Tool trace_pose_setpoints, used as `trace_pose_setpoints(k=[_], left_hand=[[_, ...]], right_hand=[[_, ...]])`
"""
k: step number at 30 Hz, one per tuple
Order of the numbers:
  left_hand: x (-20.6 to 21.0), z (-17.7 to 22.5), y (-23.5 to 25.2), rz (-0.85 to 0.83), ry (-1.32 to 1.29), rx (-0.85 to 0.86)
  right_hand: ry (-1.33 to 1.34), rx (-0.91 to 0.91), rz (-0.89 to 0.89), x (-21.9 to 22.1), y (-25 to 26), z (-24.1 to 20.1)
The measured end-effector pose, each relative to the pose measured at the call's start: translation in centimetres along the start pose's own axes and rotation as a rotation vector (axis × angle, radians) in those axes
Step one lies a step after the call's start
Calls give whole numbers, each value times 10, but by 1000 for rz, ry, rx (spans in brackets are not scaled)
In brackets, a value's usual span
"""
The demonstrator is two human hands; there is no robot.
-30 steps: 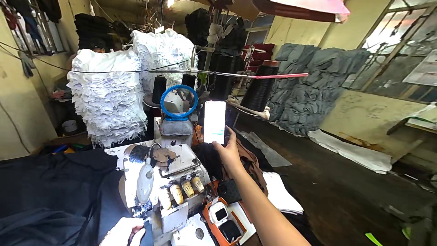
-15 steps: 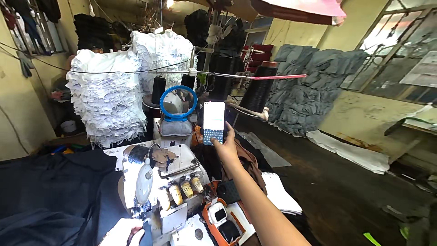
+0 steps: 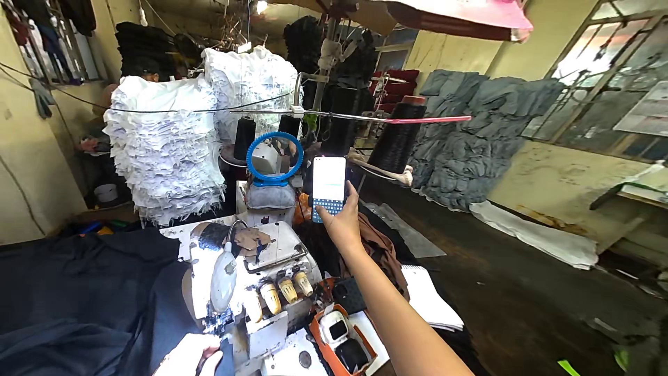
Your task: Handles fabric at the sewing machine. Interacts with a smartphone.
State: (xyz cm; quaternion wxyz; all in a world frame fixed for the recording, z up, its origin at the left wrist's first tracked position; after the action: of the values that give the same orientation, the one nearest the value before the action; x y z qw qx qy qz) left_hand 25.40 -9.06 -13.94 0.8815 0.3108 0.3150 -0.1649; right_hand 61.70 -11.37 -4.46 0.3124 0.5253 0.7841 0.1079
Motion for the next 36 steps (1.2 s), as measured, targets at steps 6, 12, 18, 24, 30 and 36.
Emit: trace_pose_setpoints(k=[6,12,18,24,30,36], left_hand=[[0,1,0,-7,-6,-1],[1,-1,0,-5,-11,-5],[2,-2,-1,14,-6,8],[1,-1,0,9,-3,12],[2,-1,0,17,-2,17],[-3,6,1,-13,-2,-14]], right_hand=[[-8,-3,-11,0,1,0],[-41,9,-9,1,-2,-1],[165,-31,-32,-1,2,8],[170,-35,-40,-4,1,9],[231,-49,-104,-7,-1,12],[274,-41,-158,-6,-1,21]])
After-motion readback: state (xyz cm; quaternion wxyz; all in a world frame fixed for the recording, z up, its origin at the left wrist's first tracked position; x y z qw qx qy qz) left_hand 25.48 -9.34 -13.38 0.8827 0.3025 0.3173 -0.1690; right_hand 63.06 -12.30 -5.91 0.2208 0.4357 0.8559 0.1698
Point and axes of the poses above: each hand's wrist, its own y-axis towards the middle knuckle, its own x-axis out of the palm, z = x × y, the point moved 4 cm from there along y, towards the middle knuckle, and after that the axes turned 3 degrees about -x, right-handed, at the moved point
